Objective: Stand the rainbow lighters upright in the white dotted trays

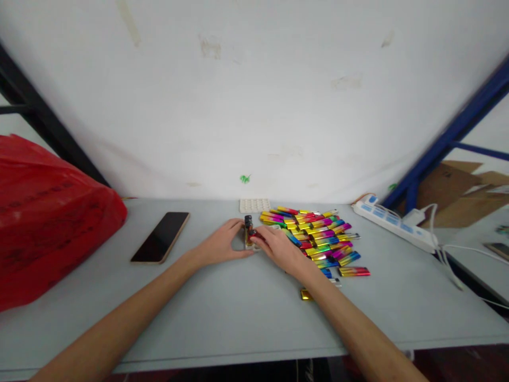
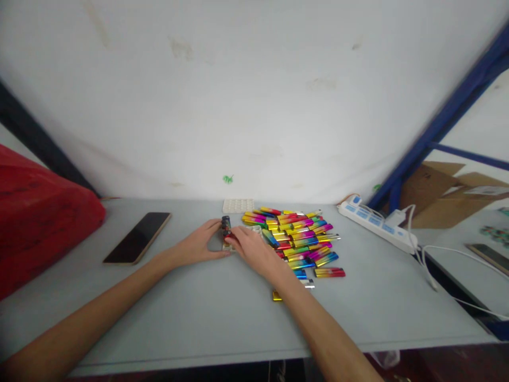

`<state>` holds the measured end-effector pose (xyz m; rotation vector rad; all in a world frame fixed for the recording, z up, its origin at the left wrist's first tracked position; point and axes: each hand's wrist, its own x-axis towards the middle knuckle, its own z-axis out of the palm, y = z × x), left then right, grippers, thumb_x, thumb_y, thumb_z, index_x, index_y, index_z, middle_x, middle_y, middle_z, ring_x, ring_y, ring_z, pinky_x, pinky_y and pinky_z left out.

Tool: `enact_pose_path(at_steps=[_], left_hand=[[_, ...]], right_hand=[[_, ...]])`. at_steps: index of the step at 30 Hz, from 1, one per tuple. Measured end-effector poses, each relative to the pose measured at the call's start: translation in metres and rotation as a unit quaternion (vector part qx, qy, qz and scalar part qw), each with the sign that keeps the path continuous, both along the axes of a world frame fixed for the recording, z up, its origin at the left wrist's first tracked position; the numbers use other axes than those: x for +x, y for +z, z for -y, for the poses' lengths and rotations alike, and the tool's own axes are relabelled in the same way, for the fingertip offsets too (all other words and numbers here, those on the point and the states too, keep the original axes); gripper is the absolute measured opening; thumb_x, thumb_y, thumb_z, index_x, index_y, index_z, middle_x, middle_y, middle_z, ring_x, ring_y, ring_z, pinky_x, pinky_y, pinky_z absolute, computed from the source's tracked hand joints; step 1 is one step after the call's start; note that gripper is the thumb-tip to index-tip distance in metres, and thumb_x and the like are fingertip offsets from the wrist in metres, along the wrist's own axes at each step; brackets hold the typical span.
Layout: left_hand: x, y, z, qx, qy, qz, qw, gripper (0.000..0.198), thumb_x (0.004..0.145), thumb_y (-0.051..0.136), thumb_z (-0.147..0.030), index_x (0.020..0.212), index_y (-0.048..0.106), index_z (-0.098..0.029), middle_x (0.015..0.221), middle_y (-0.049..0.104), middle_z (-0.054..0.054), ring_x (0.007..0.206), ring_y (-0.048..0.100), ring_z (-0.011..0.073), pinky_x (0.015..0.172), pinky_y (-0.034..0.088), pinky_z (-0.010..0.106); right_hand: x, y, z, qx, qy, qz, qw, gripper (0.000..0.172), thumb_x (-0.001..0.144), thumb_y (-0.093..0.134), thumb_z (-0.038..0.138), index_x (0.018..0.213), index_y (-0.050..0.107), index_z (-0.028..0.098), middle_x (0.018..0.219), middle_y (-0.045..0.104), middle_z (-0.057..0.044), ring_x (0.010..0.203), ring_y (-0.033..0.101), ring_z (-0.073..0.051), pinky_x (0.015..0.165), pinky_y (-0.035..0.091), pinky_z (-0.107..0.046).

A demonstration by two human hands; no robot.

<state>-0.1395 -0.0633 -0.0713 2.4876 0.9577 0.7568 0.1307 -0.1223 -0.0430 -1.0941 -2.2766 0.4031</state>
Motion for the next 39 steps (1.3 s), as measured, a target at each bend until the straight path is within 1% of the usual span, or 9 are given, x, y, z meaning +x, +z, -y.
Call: enact_pose_path(at_steps=[5,9,13,15,18,25,32,36,39], left_hand=[[0.000,-0.002,-0.002,0.000,0.004,-0.005,1.000,0.075,0.096,0.101,-0.075,0.149,0.078,-0.028,0.159,0.083,0.020,0.156,0.079,0.0491,0.138,0.066,0.065],[-0.002,-0.005,-0.003,-0.003,0.014,-0.017,1.000,0.084,0.095,0.100,-0.080,0.156,0.077,-0.027,0.167,0.079,0.022,0.161,0.076,0.0495,0.142,0.062,0.065],[-0.002,-0.005,-0.002,-0.001,0.015,-0.019,1.000,0.087,0.096,0.099,-0.082,0.159,0.076,-0.026,0.168,0.080,0.022,0.160,0.076,0.0503,0.142,0.062,0.066],[-0.002,-0.005,-0.002,-0.004,0.015,-0.022,1.000,0.088,0.096,0.098,-0.083,0.159,0.077,-0.026,0.169,0.079,0.022,0.161,0.076,0.0505,0.142,0.062,0.065],[-0.002,-0.005,-0.002,-0.008,0.014,-0.028,0.999,0.090,0.096,0.096,-0.087,0.160,0.076,-0.026,0.170,0.078,0.022,0.162,0.075,0.0503,0.143,0.061,0.064],[-0.002,-0.005,-0.002,-0.012,0.017,-0.030,0.999,0.092,0.098,0.095,-0.088,0.160,0.076,-0.023,0.172,0.077,0.024,0.162,0.075,0.0507,0.144,0.061,0.064],[-0.004,-0.007,-0.004,-0.013,0.009,-0.031,0.999,0.094,0.100,0.090,-0.093,0.161,0.075,-0.022,0.172,0.077,0.024,0.162,0.074,0.0500,0.145,0.059,0.064],[-0.005,-0.008,-0.005,-0.016,0.005,-0.024,1.000,0.093,0.101,0.090,-0.093,0.160,0.075,-0.023,0.170,0.077,0.023,0.162,0.074,0.0503,0.144,0.059,0.064],[-0.005,-0.008,-0.005,-0.018,0.003,-0.020,1.000,0.092,0.100,0.092,-0.090,0.160,0.075,-0.022,0.169,0.078,0.024,0.161,0.074,0.0510,0.143,0.060,0.066]], right_hand=[[-0.004,-0.001,-0.005,0.032,-0.050,0.056,0.997,0.019,0.125,0.084,0.037,0.112,0.081,0.024,0.109,0.086,-0.011,0.105,0.084,-0.030,0.099,0.065,-0.040],[0.017,-0.004,-0.013,0.064,-0.073,0.061,0.993,0.029,0.125,0.084,0.045,0.104,0.083,0.025,0.103,0.086,-0.012,0.103,0.082,-0.033,0.101,0.066,-0.046],[0.058,-0.007,-0.017,0.105,-0.129,0.093,0.982,0.021,0.128,0.071,0.033,0.132,0.089,0.022,0.135,0.090,-0.021,0.133,0.082,-0.041,0.121,0.064,-0.058],[0.078,-0.010,-0.017,0.098,-0.174,0.128,0.972,0.029,0.123,0.076,0.031,0.148,0.086,0.019,0.154,0.085,-0.025,0.147,0.078,-0.044,0.128,0.062,-0.063],[0.095,-0.012,-0.016,0.066,-0.213,0.188,0.957,0.044,0.122,0.080,0.035,0.161,0.082,0.017,0.159,0.083,-0.026,0.152,0.076,-0.046,0.128,0.062,-0.064],[0.096,-0.006,-0.017,0.019,-0.195,0.235,0.952,0.022,0.122,0.079,0.027,0.139,0.092,0.022,0.144,0.090,-0.019,0.140,0.083,-0.039,0.124,0.064,-0.054],[0.095,0.002,-0.018,0.037,-0.239,0.062,0.968,0.023,0.126,0.067,0.033,0.129,0.087,0.022,0.130,0.087,-0.019,0.123,0.087,-0.036,0.115,0.068,-0.048],[0.082,0.008,-0.014,-0.050,-0.174,-0.135,0.974,0.043,0.129,0.059,0.065,0.112,0.072,0.028,0.094,0.084,-0.007,0.086,0.083,-0.028,0.092,0.069,-0.043],[0.061,0.013,-0.005,-0.155,-0.083,-0.306,0.936,0.062,0.115,0.069,0.092,0.115,0.067,0.030,0.090,0.081,0.000,0.068,0.070,-0.020,0.071,0.064,-0.036]])
